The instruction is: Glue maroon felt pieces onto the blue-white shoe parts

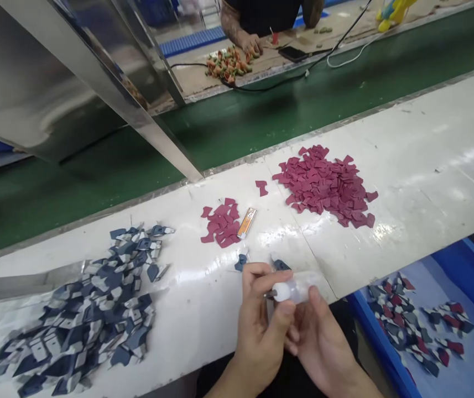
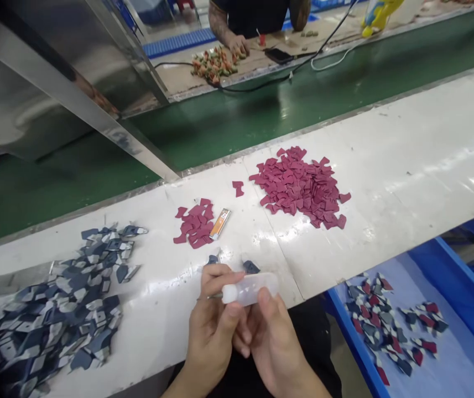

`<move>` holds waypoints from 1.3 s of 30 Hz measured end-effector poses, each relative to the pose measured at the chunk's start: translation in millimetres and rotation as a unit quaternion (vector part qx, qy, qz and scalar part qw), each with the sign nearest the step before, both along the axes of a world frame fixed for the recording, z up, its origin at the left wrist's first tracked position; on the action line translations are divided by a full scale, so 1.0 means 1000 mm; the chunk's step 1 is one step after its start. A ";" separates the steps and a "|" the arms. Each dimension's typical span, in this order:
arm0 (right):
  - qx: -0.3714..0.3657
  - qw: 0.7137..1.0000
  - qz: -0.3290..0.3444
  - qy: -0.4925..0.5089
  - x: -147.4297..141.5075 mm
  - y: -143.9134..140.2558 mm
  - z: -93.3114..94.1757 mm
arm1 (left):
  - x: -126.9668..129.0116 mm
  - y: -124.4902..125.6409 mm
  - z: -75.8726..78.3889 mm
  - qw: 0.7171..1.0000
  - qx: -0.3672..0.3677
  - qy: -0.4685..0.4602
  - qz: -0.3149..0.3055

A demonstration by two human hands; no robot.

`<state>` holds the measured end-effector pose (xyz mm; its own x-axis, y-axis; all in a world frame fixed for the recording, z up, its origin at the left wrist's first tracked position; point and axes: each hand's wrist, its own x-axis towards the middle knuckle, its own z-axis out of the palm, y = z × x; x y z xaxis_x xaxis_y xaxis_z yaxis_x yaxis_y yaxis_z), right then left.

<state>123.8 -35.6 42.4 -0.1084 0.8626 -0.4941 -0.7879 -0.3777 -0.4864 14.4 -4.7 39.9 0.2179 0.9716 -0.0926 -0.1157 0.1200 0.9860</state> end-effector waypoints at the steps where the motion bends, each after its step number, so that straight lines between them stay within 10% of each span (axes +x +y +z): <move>1: 0.013 0.999 0.013 -0.038 0.000 0.001 -0.001 | -0.006 0.005 0.002 0.999 0.023 0.013 0.036; 4: 0.080 0.950 0.005 -0.302 0.010 0.020 -0.004 | -0.027 0.027 0.014 0.987 0.072 0.008 0.141; 7: 0.258 0.769 0.062 -0.581 0.022 0.067 -0.007 | -0.043 0.048 0.028 0.989 0.017 -0.036 0.139; 11: 0.385 0.560 0.190 -0.708 0.027 0.135 -0.011 | -0.043 0.055 0.041 0.989 -0.071 -0.014 0.128; 15: 0.402 0.497 0.231 -0.734 0.022 0.157 -0.017 | -0.036 0.050 0.043 0.987 -0.096 0.030 0.123; 21: 0.385 0.549 0.211 -0.711 0.032 0.144 -0.032 | -0.037 0.073 0.043 0.990 -0.118 -0.031 0.077; 32: 0.226 0.856 0.082 -0.458 0.055 0.140 -0.042 | -0.009 0.127 0.030 0.980 0.001 0.179 -0.092; 39: 0.169 0.943 0.082 -0.273 0.060 0.146 -0.044 | 0.011 0.143 0.031 0.950 0.068 0.270 -0.145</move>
<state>183.8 110.2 -1.4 -0.0638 0.9748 -0.2139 -0.3289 -0.2229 -0.9177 25.1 138.7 71.1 0.4341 0.8892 -0.1446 0.4290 -0.0629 0.9011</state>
